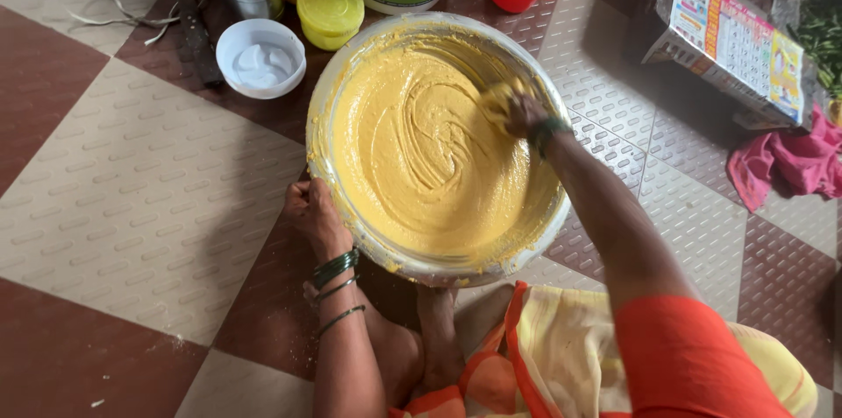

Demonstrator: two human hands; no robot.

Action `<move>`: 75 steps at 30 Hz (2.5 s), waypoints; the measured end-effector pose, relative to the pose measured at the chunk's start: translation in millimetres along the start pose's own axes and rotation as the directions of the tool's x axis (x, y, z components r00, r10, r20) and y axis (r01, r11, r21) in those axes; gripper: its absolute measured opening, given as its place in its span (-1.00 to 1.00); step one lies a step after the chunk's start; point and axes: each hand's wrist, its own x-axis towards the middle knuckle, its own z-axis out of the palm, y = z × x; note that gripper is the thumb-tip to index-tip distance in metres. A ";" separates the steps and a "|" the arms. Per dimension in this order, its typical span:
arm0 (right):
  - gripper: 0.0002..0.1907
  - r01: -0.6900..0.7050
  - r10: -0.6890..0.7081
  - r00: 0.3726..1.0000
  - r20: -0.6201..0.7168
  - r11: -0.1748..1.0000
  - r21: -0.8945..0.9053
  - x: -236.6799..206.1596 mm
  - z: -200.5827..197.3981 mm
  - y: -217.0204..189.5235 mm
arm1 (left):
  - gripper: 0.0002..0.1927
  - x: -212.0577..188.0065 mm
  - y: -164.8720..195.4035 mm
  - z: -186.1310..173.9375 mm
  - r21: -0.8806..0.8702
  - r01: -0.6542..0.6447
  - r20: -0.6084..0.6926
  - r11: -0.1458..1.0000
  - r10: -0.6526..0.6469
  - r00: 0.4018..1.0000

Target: The person sits on the floor and mixes a thick yellow batter in a large metal basin by hand, stirring and folding the mixture in circular motions while steadying the basin with the other hand. At one point another person briefly reaches into the frame near the basin.

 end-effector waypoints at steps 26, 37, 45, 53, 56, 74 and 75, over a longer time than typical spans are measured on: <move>-0.36 -0.009 0.070 0.998 0.002 0.103 0.995 14.4 -12.1 -140.6 | -0.68 6.6 -2.0 17.3 0.070 0.027 0.008 0.997 -0.027 1.000; -0.33 -0.001 -0.002 0.981 0.192 1.000 0.012 1.0 71.4 -75.0 | -0.68 4.6 5.2 12.1 0.051 0.028 0.026 0.998 -0.029 0.999; -0.48 0.255 -0.294 0.915 0.276 0.952 0.167 -52.8 91.3 -21.5 | -0.72 9.4 14.4 26.8 0.043 0.060 -0.009 0.997 -0.060 0.998; -0.55 0.310 -0.391 0.904 0.172 0.877 0.366 -82.3 -37.6 0.1 | -0.72 11.6 5.4 26.6 0.106 -0.043 0.011 0.993 0.042 0.999; -0.57 0.309 -0.332 0.943 -0.001 0.879 0.364 -78.9 -48.7 8.5 | -0.70 12.5 5.7 26.8 0.121 -0.054 0.001 0.991 0.055 0.999; -0.71 -0.054 -0.247 0.954 0.169 0.411 0.910 -73.8 7.8 -32.2 | -0.70 13.1 1.0 21.5 0.088 0.023 -0.004 0.996 -0.023 1.000; -0.72 -0.044 -0.235 0.961 0.147 0.394 0.918 -74.7 9.2 -32.3 | -0.70 13.3 0.4 21.4 0.094 0.034 -0.005 0.995 -0.034 0.999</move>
